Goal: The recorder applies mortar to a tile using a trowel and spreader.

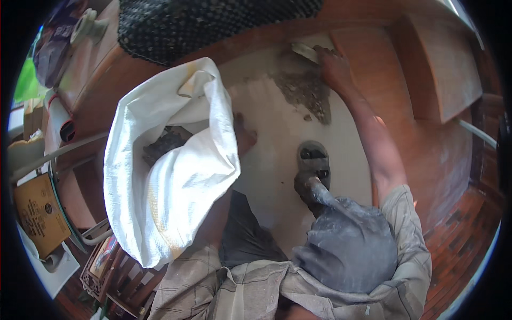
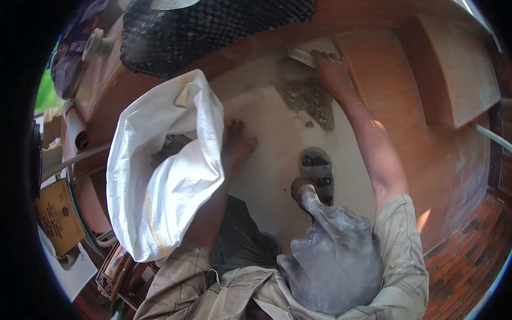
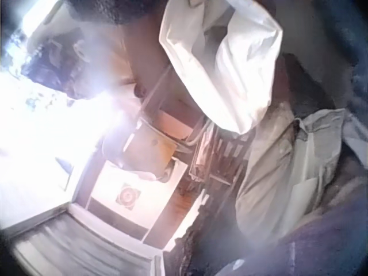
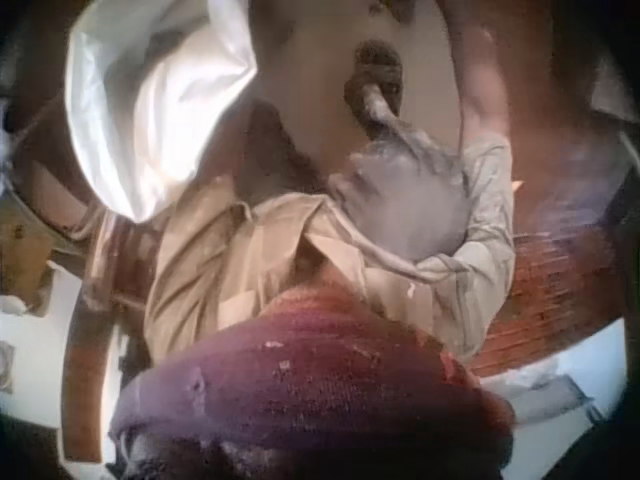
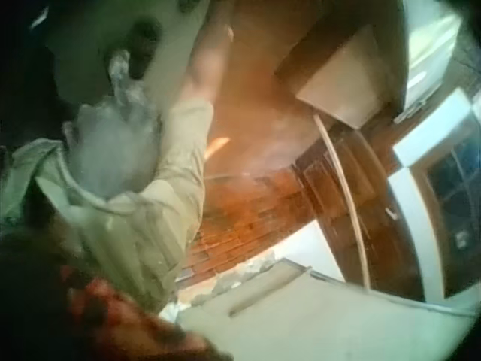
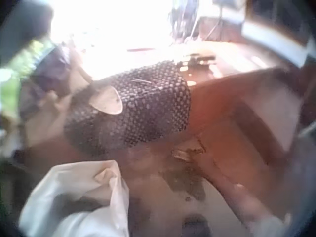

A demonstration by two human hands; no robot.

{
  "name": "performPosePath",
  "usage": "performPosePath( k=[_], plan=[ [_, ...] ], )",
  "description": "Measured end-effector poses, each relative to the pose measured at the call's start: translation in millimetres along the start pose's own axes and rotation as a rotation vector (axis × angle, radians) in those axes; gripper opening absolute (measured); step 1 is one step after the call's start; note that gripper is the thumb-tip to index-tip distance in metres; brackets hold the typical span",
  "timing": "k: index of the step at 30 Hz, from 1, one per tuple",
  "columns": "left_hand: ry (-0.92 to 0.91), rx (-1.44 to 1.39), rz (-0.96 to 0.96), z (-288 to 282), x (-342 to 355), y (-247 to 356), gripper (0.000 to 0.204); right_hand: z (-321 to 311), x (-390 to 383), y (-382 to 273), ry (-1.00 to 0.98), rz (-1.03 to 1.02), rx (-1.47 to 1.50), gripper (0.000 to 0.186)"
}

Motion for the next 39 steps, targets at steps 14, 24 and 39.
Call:
performPosePath(
  k=[14,24,39],
  plan=[
    [0.300,-0.087,0.049,-72.6,54.0,47.3,0.078,40.8,40.9,0.3,-0.117,-0.194,-0.170,0.041],
    [0.344,-0.144,0.058,-57.8,60.1,41.2,0.076,55.9,6.2,-48.3,-0.126,-0.418,-0.008,0.035],
    [0.437,-0.185,0.113,-44.4,90.5,44.3,0.075,3.0,-64.2,1.7,-0.255,-0.228,-0.149,0.056]
  ],
)
Point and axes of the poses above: each hand's wrist, its own x-axis towards the middle knuckle, its own z-axis out of the palm, y = z × x, the point moved 4 cm from there along x, towards the middle knuckle, and after that the axes turned 13 degrees about z, right-handed, at the moved point
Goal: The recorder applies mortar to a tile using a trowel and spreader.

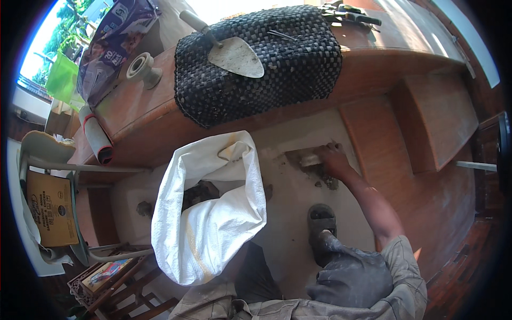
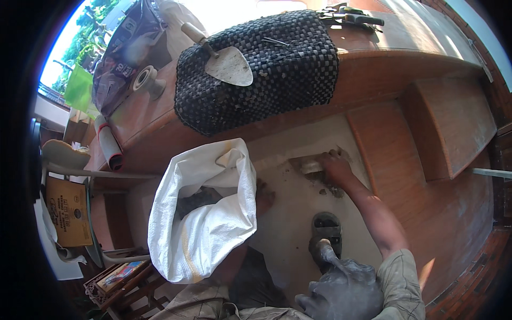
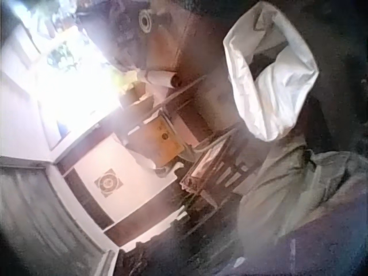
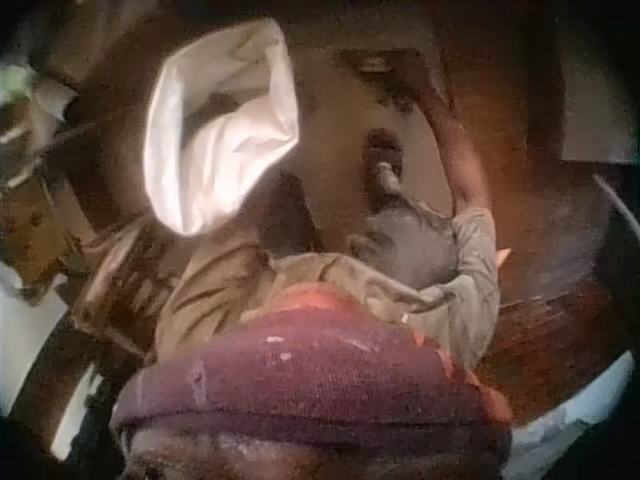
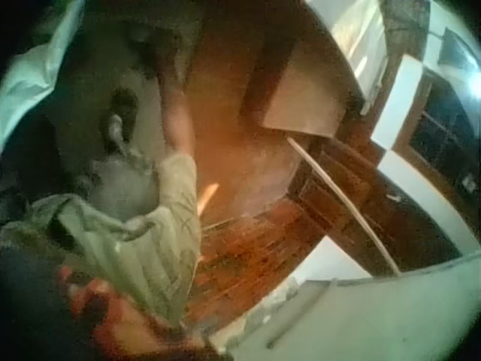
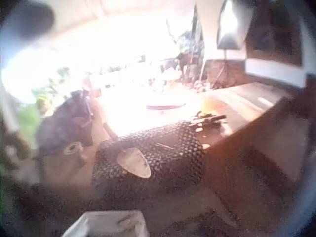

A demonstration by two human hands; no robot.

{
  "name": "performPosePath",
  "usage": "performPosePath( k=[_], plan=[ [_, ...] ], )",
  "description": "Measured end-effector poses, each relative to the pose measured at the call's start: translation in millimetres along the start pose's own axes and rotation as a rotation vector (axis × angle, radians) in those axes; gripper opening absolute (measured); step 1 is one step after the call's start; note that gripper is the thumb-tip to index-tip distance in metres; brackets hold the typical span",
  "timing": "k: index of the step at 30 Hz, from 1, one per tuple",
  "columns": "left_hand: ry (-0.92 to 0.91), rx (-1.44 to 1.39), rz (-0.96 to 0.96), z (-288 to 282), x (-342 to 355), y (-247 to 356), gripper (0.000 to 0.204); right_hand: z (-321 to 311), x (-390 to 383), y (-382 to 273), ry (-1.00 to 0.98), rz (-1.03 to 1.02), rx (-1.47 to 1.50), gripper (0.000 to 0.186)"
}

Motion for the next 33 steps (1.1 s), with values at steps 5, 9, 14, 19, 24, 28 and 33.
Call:
performPosePath(
  k=[5,9,14,19,24,28,33],
  plan=[
    [-0.002,-0.032,0.018,28.1,-5.0,6.2,0.074,-17.3,-55.6,84.6,0.108,0.570,0.593,0.053],
    [0.026,-0.050,0.024,43.7,3.8,11.6,0.074,4.9,-124.1,116.5,-0.029,0.954,1.173,0.045],
    [0.025,-0.073,0.020,82.1,3.5,21.9,0.073,84.9,-122.6,101.9,-0.113,1.091,1.420,0.043],
    [-0.015,-0.175,0.226,109.4,-10.7,66.7,0.069,89.2,-70.5,36.7,-0.207,0.943,1.537,0.047],
    [-0.006,-0.516,0.182,102.5,-20.8,105.2,0.067,88.2,-62.1,10.9,-0.260,0.888,1.687,0.049],
    [0.026,-0.356,0.312,72.7,-44.4,136.6,0.064,101.9,-76.0,11.8,-0.325,0.765,2.066,0.052],
    [0.031,-0.346,0.362,5.2,-90.9,155.2,0.060,95.0,-92.5,29.7,-0.286,0.767,2.208,0.055]
  ],
)
Point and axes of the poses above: each hand's wrist, its own x-axis towards the middle knuckle, its own z-axis out of the palm, y = z × x, the point moved 4 cm from there along x, towards the middle knuckle, and after that the axes turned 13 degrees about z, right-handed, at the moved point
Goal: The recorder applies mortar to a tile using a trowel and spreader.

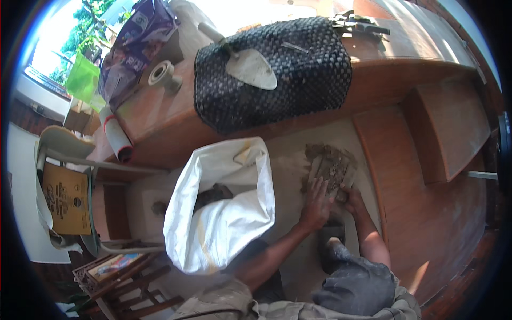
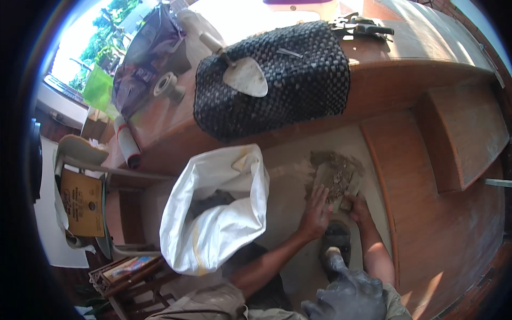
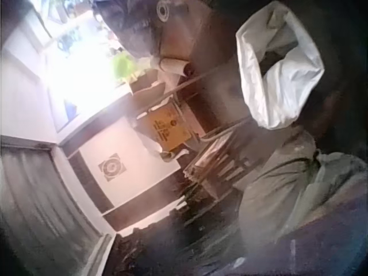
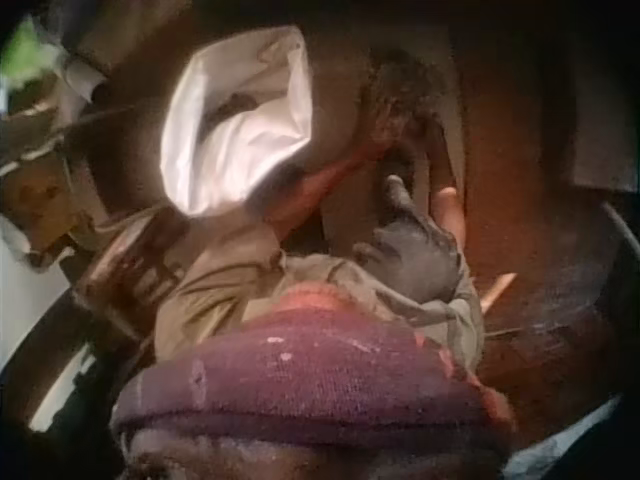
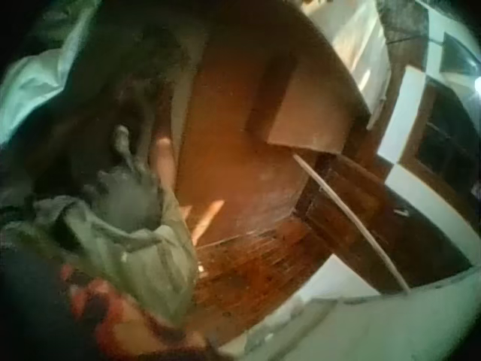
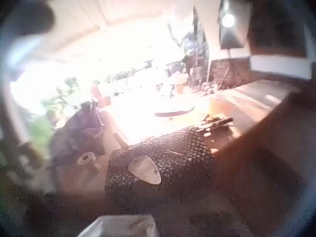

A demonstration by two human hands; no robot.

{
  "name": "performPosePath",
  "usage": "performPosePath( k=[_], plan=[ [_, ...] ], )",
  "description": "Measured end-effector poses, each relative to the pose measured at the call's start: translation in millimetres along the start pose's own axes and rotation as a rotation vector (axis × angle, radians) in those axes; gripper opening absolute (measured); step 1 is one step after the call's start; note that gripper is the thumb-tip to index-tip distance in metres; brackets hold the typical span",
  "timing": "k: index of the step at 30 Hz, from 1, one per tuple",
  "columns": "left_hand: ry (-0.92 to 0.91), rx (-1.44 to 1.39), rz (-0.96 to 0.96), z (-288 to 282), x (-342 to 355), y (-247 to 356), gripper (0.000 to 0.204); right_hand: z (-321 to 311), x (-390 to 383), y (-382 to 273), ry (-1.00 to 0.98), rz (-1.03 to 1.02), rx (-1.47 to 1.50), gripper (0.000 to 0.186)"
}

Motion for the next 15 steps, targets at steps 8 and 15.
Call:
performPosePath(
  k=[8,15],
  plan=[
    [-0.069,-0.970,-0.775,-91.3,-82.1,37.9,0.070,54.6,-74.5,-82.7,-0.007,-0.197,-0.140,0.050],
    [0.596,-1.314,-0.599,-157.9,-100.4,84.1,0.072,207.5,-144.9,-112.7,-0.097,-0.314,-0.323,0.043]
  ],
)
Point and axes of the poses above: each hand's wrist, its own x-axis towards the middle knuckle, its own z-axis out of the palm, y = z × x, the point moved 4 cm from there along x, towards the middle knuckle, and after that the axes turned 13 degrees about z, right-handed, at the moved point
